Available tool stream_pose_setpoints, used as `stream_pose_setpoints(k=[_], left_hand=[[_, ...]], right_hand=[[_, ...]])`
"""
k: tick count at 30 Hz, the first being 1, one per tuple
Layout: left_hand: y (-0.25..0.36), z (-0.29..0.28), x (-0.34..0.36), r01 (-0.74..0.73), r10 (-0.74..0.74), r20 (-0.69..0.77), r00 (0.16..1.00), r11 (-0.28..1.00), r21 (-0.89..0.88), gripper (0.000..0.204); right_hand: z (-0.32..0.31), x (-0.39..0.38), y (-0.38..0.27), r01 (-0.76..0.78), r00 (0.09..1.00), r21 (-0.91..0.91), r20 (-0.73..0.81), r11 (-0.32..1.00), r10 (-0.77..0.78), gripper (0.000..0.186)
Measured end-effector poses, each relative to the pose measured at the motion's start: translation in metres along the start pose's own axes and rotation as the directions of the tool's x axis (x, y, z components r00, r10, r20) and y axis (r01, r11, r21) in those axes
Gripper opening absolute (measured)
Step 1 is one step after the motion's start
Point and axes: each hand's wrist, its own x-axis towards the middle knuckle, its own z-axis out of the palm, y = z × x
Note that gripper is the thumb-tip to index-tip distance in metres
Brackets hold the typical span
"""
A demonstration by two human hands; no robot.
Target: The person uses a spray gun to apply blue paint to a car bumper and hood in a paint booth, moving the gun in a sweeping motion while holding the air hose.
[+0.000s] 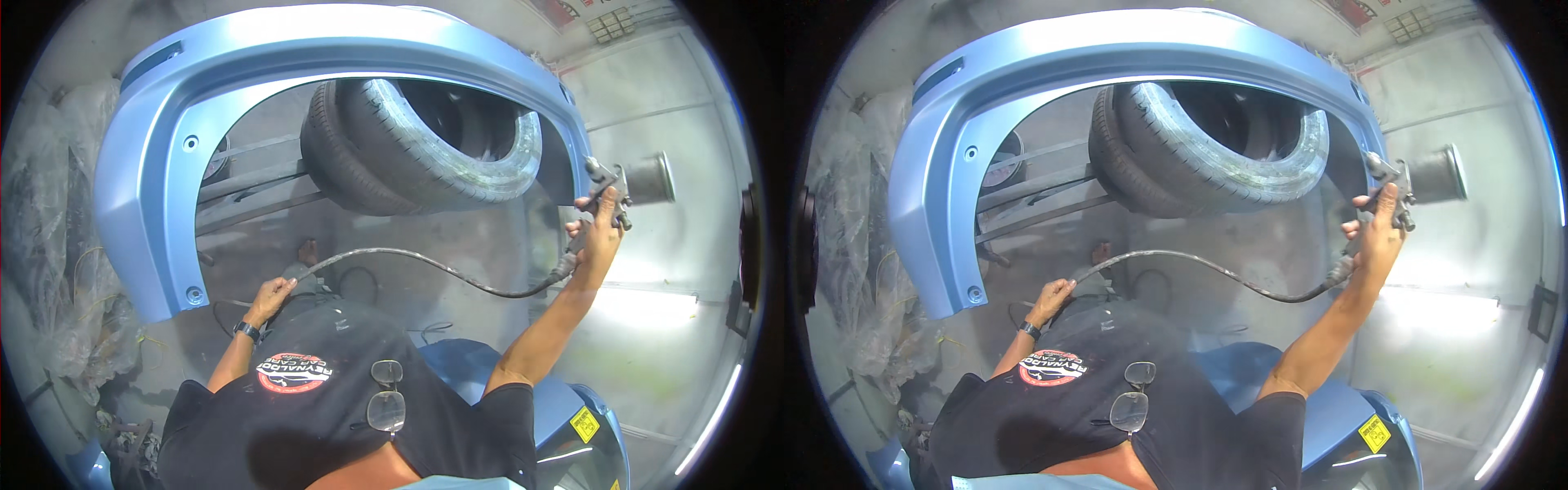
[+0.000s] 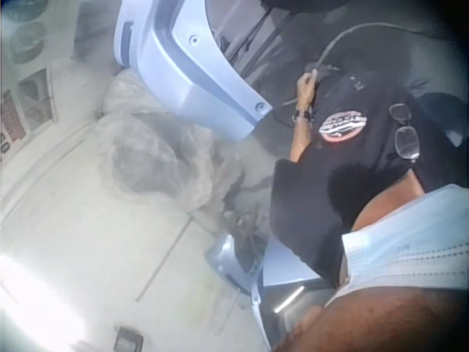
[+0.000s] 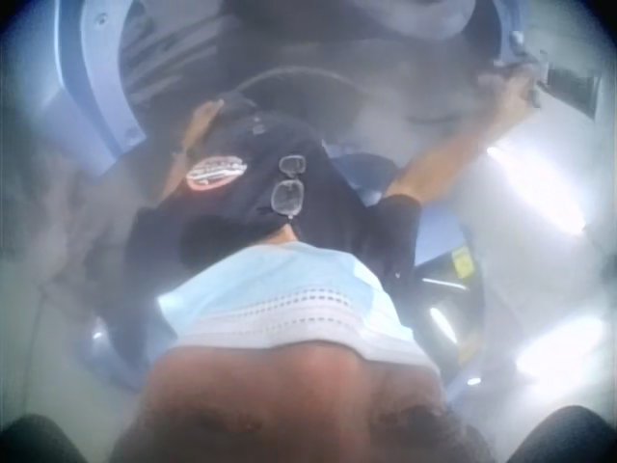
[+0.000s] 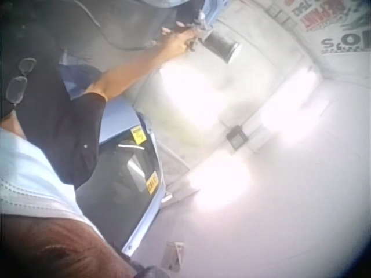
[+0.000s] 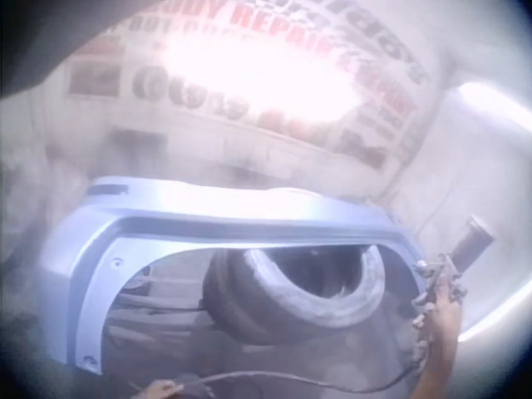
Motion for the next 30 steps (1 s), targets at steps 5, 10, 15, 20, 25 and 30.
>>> stream_pose_setpoints(k=[5,10,15,20,25,30], left_hand=[[0.003,0.000,0.004,0.010,-0.008,-0.061,0.998,1.000,0.027,0.052],[0.013,-0.002,-0.035,0.045,-0.063,-0.147,0.987,0.991,-0.122,0.051],[0.003,-0.024,-0.048,0.120,-0.130,-0.126,0.983,0.989,-0.087,0.051],[0.051,-0.005,-0.031,0.000,0.000,0.015,1.000,1.000,-0.001,0.055],[0.087,-0.001,-0.024,-0.031,0.027,0.131,0.991,0.999,0.030,0.055],[0.096,0.005,-0.026,0.020,-0.025,0.228,0.973,1.000,0.024,0.055]], right_hand=[[0.055,-0.070,-0.048,0.029,0.935,0.026,0.353,0.999,-0.036,0.049],[0.065,-0.126,-0.096,-0.091,0.639,0.292,0.750,0.952,-0.169,0.036],[0.059,-0.112,-0.104,0.017,0.608,0.204,0.775,0.979,-0.172,0.050],[0.016,-0.045,-0.071,0.052,0.913,0.008,0.404,0.999,-0.051,0.048],[-0.048,0.027,-0.022,-0.072,0.991,-0.025,0.115,0.997,0.074,0.051],[-0.092,0.067,0.005,-0.084,0.993,-0.067,-0.090,0.994,0.078,0.054]])
